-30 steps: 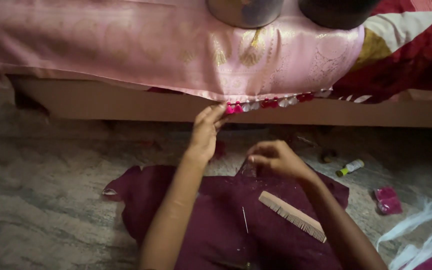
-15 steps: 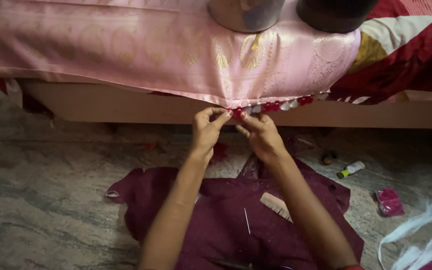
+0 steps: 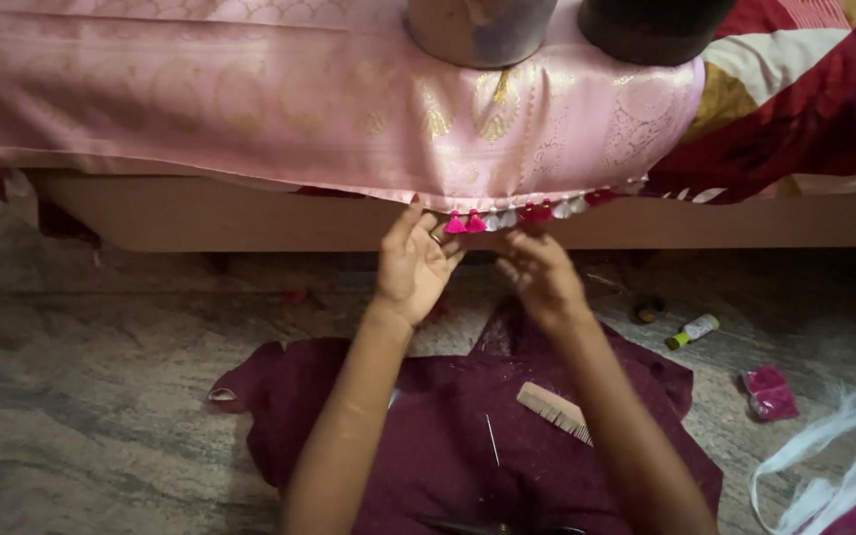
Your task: Attaching decorative tassels to the edge of a pink fabric.
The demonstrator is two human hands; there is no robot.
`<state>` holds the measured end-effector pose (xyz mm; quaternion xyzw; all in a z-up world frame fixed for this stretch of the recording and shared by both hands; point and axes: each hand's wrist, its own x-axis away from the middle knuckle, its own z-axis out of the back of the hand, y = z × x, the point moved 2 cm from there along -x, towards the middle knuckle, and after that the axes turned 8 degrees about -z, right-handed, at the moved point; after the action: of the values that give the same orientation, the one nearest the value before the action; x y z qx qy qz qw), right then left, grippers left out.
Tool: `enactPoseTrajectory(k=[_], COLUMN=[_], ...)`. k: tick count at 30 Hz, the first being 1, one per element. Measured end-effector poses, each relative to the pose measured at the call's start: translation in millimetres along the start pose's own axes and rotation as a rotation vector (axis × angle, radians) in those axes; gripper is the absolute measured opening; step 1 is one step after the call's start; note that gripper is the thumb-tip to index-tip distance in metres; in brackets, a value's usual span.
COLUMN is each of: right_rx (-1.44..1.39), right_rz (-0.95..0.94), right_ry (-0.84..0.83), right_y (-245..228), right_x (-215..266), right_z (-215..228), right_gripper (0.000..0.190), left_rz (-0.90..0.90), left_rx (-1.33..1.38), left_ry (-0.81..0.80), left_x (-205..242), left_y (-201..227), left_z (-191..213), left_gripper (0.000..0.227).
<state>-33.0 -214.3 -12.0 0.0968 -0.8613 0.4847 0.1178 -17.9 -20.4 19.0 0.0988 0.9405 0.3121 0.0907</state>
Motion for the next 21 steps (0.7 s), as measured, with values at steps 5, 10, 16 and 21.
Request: enactPoseTrajectory(k=[5,10,16,21], right_rx=[-0.34,-0.601,-0.715,-0.622], right_rz=[-0.03,0.054,-0.008,0.0], right_ry=[0.066,-0.061,-0.127,-0.029], right_y=[-33.6,-46.9,-52.5,-58.7], right_x=[-2.0,-1.7,-0.8,9.4], right_z=[17.3,29.6,37.4,24.6], right_gripper=[0.015,0.008,0.003,0.003], left_rz=[0.033,-0.067,-0.179,-0.087], left_rx=[-0.092,-0.275,-0.549,-0.281], left_ry=[0.04,0.069,0.099,-0.017], left_x=[-3.0,-18.5,-21.1,-16.7], left_y=[-7.1,-39.3,-32.7,-15.6], left_z=[2.0,26.4,19.5,6.8], left_gripper=[0.05,0.021,0.012,0.021])
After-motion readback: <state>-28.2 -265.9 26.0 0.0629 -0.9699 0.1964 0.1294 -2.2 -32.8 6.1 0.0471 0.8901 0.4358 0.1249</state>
